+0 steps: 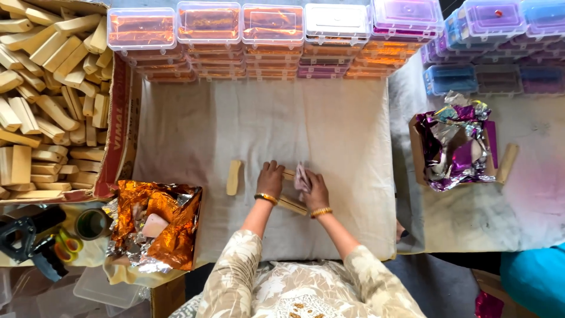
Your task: The recorder wraps small wooden sticks, likely sandalwood, in silver foil and colored paper before placing them in containers.
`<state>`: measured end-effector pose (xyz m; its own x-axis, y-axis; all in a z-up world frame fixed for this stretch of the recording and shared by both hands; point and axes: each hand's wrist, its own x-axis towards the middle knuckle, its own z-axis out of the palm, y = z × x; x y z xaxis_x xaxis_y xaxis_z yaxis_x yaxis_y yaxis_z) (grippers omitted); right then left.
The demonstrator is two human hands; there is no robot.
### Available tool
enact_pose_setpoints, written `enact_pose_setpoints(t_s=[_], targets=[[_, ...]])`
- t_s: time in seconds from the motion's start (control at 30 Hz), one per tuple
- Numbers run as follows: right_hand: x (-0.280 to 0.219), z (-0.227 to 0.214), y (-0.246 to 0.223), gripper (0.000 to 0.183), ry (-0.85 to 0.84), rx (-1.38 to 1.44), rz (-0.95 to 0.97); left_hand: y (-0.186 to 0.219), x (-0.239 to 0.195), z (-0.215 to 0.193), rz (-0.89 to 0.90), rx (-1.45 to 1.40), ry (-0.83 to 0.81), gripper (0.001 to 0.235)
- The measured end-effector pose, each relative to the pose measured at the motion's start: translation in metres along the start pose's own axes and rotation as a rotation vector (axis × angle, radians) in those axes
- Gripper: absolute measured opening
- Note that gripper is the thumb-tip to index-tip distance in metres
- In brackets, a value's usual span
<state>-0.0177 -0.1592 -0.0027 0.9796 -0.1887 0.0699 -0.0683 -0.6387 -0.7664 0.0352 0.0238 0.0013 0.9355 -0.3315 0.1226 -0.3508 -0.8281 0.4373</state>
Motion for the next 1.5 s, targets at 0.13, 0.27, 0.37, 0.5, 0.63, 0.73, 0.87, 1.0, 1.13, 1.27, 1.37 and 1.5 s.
enact_pose_setpoints(t_s=[0.13, 0.27, 0.37, 0.5, 0.63, 0.73, 0.87, 1.0, 1.13, 1.27, 1.37, 1.5], targets=[[0.05, 0.032, 0.001, 0.06, 0.005, -0.055, -0.02, 0.012, -0.033, 0.017, -0.151, -0.163, 0.081, 0.027], [0.074, 0.048, -0.004, 0.06, -0.012, -0.097, -0.007, 0.019, -0.042, 0.023, -0.217, -0.289, 0.075, 0.032], [0.059, 0.045, -0.01, 0.056, -0.031, -0.045, -0.127, 0.014, -0.037, 0.018, -0.247, -0.329, 0.045, 0.028], [0.025, 0.013, -0.044, 0.045, -0.176, 0.113, -0.186, 0.005, -0.039, 0.037, -0.279, -0.368, 0.089, 0.024], [0.023, 0.021, -0.023, 0.046, -0.297, -0.022, -0.265, 0.009, -0.037, 0.034, -0.326, -0.359, 0.113, 0.017], [0.054, 0.016, -0.042, 0.048, -0.325, -0.094, -0.226, 0.018, -0.032, 0.018, -0.369, -0.391, 0.094, 0.02], [0.075, 0.019, -0.061, 0.055, -0.265, -0.196, -0.238, 0.012, -0.027, 0.032, -0.417, -0.427, 0.118, 0.021], [0.047, 0.013, -0.039, 0.042, -0.38, -0.179, -0.233, 0.009, -0.02, 0.031, -0.478, -0.379, 0.127, 0.018], [0.023, -0.025, -0.022, 0.046, -0.505, 0.055, -0.305, 0.009, -0.022, 0.032, -0.523, -0.362, 0.113, 0.023], [0.018, -0.054, -0.006, 0.044, -0.334, -0.068, -0.169, 0.024, -0.007, -0.015, -0.38, -0.334, 0.069, 0.048], [0.011, -0.066, -0.002, 0.046, -0.181, -0.168, -0.143, 0.017, 0.017, -0.042, -0.046, -0.151, 0.092, 0.067], [-0.003, -0.055, -0.001, 0.052, -0.21, -0.207, -0.116, -0.009, 0.033, -0.026, 0.223, 0.03, 0.076, 0.065]])
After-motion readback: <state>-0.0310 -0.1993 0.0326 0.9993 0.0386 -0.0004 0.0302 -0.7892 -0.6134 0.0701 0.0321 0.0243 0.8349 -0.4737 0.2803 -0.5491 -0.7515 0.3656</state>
